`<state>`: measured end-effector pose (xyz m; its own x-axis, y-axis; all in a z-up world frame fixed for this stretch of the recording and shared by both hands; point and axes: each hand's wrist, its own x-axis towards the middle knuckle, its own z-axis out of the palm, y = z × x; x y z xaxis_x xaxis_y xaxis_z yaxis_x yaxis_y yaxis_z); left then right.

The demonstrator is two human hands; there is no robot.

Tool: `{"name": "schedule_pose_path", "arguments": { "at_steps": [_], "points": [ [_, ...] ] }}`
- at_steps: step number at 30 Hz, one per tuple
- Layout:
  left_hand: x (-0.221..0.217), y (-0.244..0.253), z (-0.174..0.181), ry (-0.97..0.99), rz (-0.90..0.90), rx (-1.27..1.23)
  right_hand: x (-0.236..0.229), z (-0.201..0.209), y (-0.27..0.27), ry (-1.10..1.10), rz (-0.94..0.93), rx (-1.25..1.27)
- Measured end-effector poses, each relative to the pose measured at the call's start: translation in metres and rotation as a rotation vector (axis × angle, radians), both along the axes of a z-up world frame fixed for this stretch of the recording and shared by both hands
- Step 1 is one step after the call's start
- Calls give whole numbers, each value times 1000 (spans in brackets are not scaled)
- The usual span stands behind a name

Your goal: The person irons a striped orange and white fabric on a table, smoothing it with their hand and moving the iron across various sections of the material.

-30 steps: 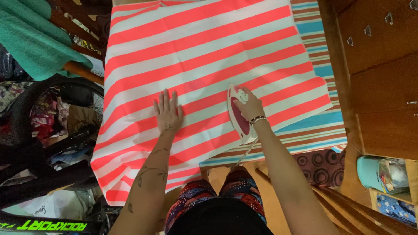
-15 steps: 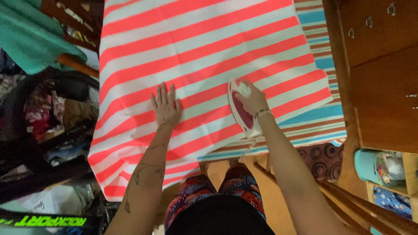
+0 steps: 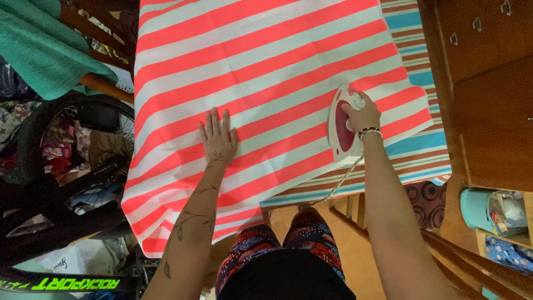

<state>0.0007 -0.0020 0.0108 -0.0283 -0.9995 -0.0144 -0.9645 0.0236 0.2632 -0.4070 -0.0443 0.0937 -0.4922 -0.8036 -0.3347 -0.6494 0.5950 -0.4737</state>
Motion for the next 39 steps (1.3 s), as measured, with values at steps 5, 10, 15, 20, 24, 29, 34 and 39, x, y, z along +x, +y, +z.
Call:
{"name": "schedule_pose_path", "arguments": {
  "at_steps": [5,10,15,20,24,29,34,39],
  "points": [
    [-7,2,-2,-1,7,-43,56,36,17,-157,-30,-3],
    [-51,6,-25,14,86,-126,97,36,15,-212,115,98],
    [-125,43,-14,95,-191,-226,85,37,-15,53,308,177],
    [-140,55,6,2,-177,-154,43,17,-71,142,379,83],
    [-141,55,7,-4,-185,-179,20,4,-109,163,345,21],
    [-145,57,7,-31,-159,-64,13,18,-98,89,416,54],
    [-147,55,4,-61,-124,-79,6,33,-108,82,515,58],
    [-148,54,7,-50,-122,36,-4,23,-125,83,496,48]
  ]
}}
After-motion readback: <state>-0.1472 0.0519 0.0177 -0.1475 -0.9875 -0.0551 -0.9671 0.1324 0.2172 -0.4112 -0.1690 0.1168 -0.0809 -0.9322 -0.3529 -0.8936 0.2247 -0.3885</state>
